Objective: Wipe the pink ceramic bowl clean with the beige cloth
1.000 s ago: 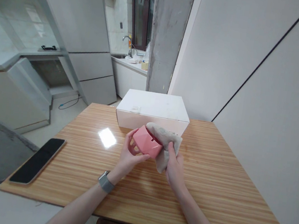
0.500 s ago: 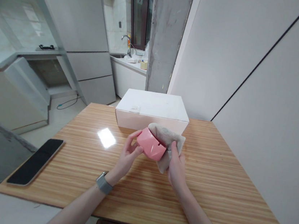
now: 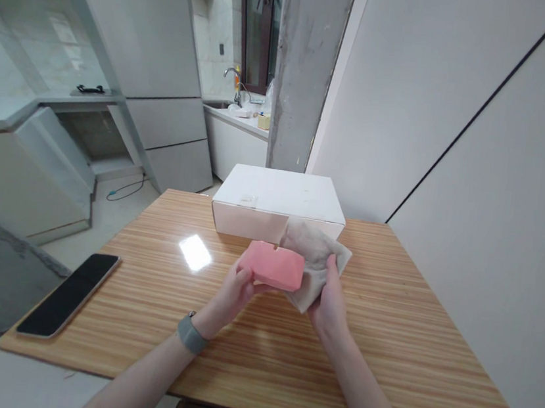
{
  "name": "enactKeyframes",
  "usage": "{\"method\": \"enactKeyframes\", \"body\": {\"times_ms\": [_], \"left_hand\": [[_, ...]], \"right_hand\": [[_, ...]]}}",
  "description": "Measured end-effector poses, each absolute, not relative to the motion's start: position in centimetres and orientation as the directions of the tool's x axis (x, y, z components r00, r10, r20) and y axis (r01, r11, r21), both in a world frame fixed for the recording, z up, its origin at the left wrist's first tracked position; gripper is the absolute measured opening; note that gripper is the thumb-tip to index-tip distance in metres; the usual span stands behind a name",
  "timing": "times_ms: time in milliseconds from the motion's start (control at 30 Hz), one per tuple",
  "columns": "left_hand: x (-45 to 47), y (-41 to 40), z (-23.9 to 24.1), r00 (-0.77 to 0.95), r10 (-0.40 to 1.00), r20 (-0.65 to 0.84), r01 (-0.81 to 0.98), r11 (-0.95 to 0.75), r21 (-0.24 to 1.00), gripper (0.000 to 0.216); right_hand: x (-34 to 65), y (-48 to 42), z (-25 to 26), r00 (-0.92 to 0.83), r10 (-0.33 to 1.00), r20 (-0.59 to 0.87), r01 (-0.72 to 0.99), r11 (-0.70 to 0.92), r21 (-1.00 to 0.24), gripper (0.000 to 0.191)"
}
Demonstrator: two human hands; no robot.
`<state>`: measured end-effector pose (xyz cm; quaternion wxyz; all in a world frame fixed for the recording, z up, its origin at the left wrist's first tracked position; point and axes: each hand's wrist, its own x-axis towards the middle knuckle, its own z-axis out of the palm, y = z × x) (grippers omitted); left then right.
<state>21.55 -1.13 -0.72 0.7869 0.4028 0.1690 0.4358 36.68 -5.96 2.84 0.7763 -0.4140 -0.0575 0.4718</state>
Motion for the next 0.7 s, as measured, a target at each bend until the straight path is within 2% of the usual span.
{"method": "enactKeyframes", "body": {"times_ms": [100,233,400,533,700], "left_hand": [[21.5,-1.0,-0.4,0.558,0.825,0.094,-0.607,0.328,0.724,0.066],[21.3,-0.7,-0.1,0.506,0.857,0.095,-0.599,0.269,0.754,0.064],[21.2,-0.4,-0.4,0.453,0.884,0.112,-0.553,0.18,0.814,0.071],[21.1,-0.1,-0.5,0.397,0.909,0.127,-0.462,0.079,0.883,0.076],[20.8,0.2,-0.1,0.279,0.947,0.162,-0.342,-0.059,0.938,0.084]], "right_hand": [[36.1,-6.2,2.7,0.415,0.841,-0.346,-0.749,0.101,-0.655,0.038],[35.3,-6.5,2.1,0.295,0.905,-0.306,-0.75,0.021,-0.661,0.044],[35.3,-6.5,1.3,0.305,0.914,-0.266,-0.757,0.063,-0.651,0.042],[35.4,-6.5,1.3,0.32,0.9,-0.295,-0.759,0.057,-0.649,0.043],[35.4,-6.6,1.4,0.312,0.919,-0.242,-0.738,0.073,-0.671,0.044]]}}
